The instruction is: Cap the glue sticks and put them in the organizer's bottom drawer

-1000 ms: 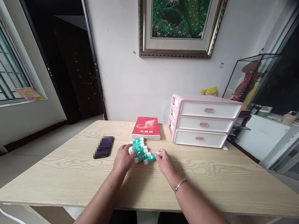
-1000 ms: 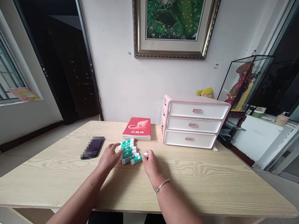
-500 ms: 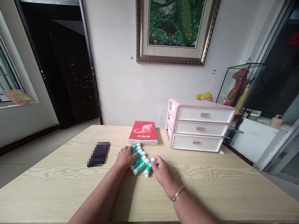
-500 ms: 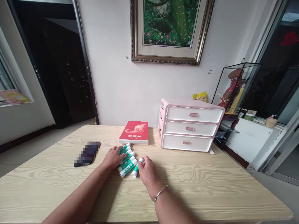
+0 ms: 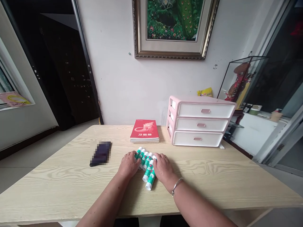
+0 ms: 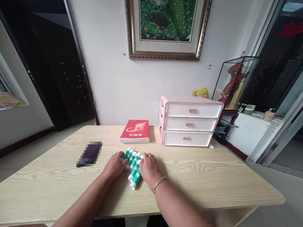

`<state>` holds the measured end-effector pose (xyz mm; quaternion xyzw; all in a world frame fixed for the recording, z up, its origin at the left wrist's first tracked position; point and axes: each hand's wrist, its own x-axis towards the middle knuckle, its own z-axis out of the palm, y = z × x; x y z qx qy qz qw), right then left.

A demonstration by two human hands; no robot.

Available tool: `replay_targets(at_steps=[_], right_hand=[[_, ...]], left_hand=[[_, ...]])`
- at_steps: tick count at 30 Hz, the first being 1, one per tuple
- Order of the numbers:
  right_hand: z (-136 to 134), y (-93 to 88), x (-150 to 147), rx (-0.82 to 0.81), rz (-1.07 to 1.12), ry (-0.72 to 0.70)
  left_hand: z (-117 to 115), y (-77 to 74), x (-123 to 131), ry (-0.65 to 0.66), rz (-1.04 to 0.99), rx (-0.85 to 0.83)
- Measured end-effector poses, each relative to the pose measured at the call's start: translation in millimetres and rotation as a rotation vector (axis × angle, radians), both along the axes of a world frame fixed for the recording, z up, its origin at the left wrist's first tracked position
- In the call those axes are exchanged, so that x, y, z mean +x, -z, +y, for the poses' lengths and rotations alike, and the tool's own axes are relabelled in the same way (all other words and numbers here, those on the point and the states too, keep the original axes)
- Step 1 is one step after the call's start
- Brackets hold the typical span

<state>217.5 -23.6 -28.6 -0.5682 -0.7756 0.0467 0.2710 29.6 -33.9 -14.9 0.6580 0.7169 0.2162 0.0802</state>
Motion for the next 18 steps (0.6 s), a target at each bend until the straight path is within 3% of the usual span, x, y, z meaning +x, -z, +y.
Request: replay_targets(at_steps=[4, 7, 14, 18], right_hand=[[2, -10.1, 1, -0.063, 0.041, 0.036], [2, -10.7, 3, -0.087, 0.136, 0.047], [34, 24.4, 26, -0.156, 0.636, 0.118], [62, 31.1, 58, -0.183, 0.863, 0.26]], left_hand=[[-12, -7.8, -4, 0.017, -0.025, 0.009], [-10, -4.3, -9, 0.049, -0.046, 0.022], [14, 24.8, -25, 0.099, -0.133, 0.056], [18, 31.0, -29, 0.121, -0.135, 0.063]])
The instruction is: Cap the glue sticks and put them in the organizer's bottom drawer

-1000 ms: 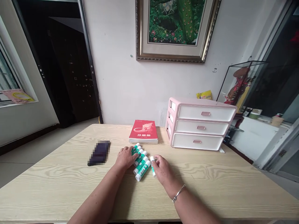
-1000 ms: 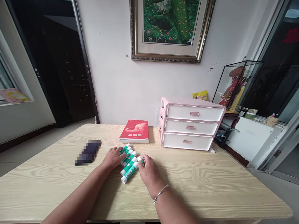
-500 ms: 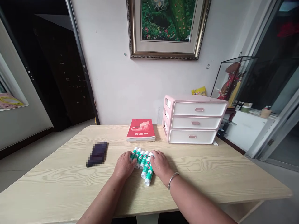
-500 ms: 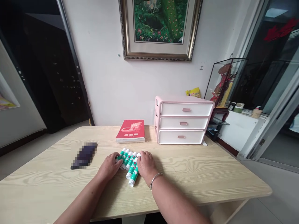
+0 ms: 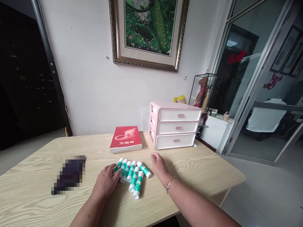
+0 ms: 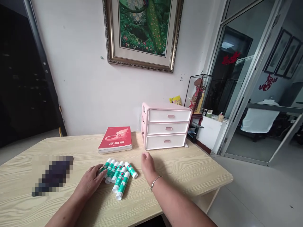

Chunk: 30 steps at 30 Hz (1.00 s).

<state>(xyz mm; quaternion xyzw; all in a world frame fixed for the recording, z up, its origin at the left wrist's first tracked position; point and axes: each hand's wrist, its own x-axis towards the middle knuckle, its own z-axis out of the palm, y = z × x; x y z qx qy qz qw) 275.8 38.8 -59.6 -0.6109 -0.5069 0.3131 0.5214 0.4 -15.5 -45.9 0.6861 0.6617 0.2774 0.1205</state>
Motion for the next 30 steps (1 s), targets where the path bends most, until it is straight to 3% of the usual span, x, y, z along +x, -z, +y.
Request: replay_targets(at_steps=[6, 11, 18, 30], right_hand=[[31, -19.9, 62, -0.147, 0.38, 0.283], [44, -45.7, 97, -0.2, 0.591, 0.386], [56, -66.1, 110, -0.241, 0.707, 0.415], [79, -62.3, 121, -0.307, 0.682, 0.388]], left_hand=[[-1, -2.4, 0, 0.016, 0.02, -0.031], [2, -1.1, 0, 0.016, 0.018, -0.018], [7, 3.5, -2, 0.008, -0.012, -0.006], [13, 9.7, -6, -0.013, -0.014, -0.028]])
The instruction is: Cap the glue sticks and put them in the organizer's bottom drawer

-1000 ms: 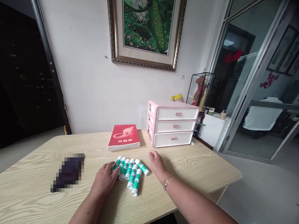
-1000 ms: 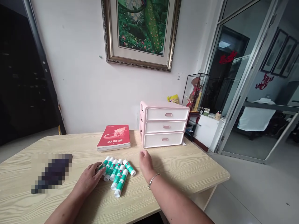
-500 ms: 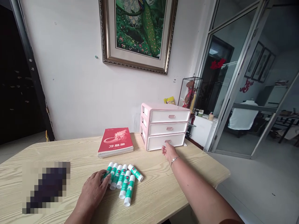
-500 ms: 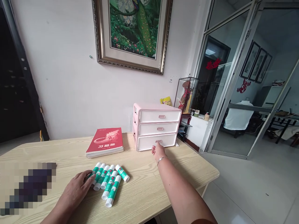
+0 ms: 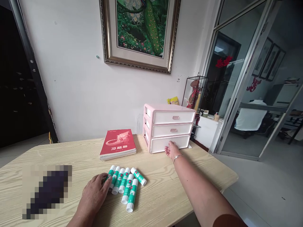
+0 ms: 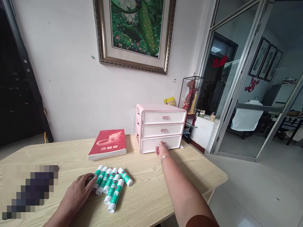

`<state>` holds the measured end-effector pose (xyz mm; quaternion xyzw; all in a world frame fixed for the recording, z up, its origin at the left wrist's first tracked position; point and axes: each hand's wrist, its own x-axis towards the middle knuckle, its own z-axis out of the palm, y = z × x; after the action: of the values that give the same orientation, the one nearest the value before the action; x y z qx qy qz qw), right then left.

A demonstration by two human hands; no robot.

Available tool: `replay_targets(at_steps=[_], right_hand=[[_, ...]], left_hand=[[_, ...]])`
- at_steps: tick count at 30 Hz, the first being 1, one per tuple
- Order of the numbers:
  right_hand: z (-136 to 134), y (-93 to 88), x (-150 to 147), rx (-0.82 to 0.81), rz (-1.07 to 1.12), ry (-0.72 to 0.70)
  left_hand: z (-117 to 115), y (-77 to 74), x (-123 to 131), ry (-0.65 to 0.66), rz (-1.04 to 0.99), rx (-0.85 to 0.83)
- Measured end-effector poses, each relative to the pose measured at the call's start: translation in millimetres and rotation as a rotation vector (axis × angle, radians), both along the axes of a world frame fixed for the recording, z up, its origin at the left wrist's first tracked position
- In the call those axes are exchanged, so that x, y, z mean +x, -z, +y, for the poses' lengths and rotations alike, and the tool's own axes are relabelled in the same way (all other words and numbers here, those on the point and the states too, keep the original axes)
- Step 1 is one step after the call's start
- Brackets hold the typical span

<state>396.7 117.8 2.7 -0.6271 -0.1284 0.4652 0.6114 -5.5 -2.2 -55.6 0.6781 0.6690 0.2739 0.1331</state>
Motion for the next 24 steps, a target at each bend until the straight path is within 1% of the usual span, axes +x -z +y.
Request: replay_targets(at_steps=[5, 10, 14, 18, 24], right_hand=[[-3, -4.4, 4, -0.003, -0.025, -0.014], [-15, -4.3, 3, 0.006, -0.052, -0.003], [-32, 0.5, 2, 0.02, -0.069, 0.004], [-53, 6.6, 8, 0.032, -0.077, 0.017], [-85, 13.4, 16, 0.059, -0.064, 0.029]], left_hand=[[1, 1.6, 0, -0.009, 0.008, -0.003], [1, 2.4, -1, -0.009, 0.009, 0.017], [0, 0.2, 0, -0.016, 0.005, 0.027], [-1, -0.5, 0, -0.003, 0.003, 0.019], [2, 6.1, -2, 0.026, -0.024, 0.017]])
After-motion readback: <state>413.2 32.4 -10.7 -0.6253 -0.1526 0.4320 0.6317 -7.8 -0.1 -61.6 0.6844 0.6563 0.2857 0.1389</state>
